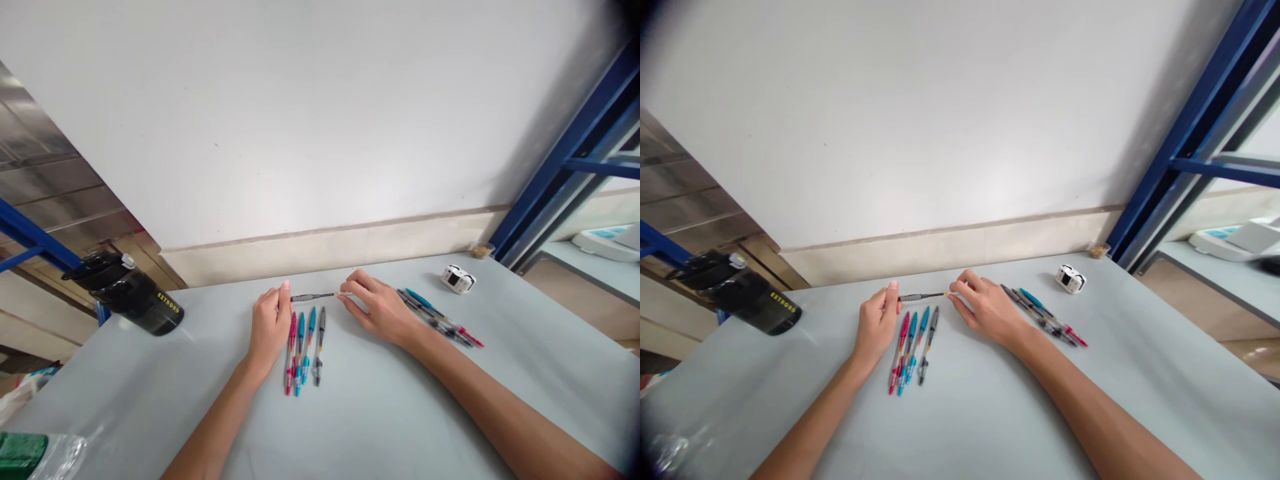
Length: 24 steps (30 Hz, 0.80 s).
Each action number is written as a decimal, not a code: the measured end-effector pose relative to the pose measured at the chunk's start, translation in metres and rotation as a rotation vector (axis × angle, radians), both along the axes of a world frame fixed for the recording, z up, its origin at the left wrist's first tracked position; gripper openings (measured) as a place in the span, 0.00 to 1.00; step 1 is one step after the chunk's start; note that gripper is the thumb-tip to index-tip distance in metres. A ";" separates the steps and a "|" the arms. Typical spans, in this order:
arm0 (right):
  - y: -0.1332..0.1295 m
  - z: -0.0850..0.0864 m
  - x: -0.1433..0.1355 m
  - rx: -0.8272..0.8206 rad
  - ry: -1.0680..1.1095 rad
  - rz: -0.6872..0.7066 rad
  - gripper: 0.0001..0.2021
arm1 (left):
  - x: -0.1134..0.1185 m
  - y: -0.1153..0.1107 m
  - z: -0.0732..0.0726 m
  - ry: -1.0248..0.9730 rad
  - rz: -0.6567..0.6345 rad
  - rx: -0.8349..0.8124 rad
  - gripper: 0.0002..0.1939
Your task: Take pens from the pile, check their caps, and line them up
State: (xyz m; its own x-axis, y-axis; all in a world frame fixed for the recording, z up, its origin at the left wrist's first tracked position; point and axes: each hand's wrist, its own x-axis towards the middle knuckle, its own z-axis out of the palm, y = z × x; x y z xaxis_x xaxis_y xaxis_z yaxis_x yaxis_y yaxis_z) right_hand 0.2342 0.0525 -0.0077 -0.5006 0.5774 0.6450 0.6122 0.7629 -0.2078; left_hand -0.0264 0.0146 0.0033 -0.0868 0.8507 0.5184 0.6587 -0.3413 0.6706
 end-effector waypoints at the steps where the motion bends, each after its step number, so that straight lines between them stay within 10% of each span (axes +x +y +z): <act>1: 0.000 0.000 0.000 -0.001 -0.001 0.004 0.08 | 0.000 0.000 0.000 0.000 0.000 0.001 0.29; 24: -0.001 0.001 0.000 -0.004 -0.062 0.027 0.10 | 0.001 0.000 0.000 0.023 -0.012 0.028 0.28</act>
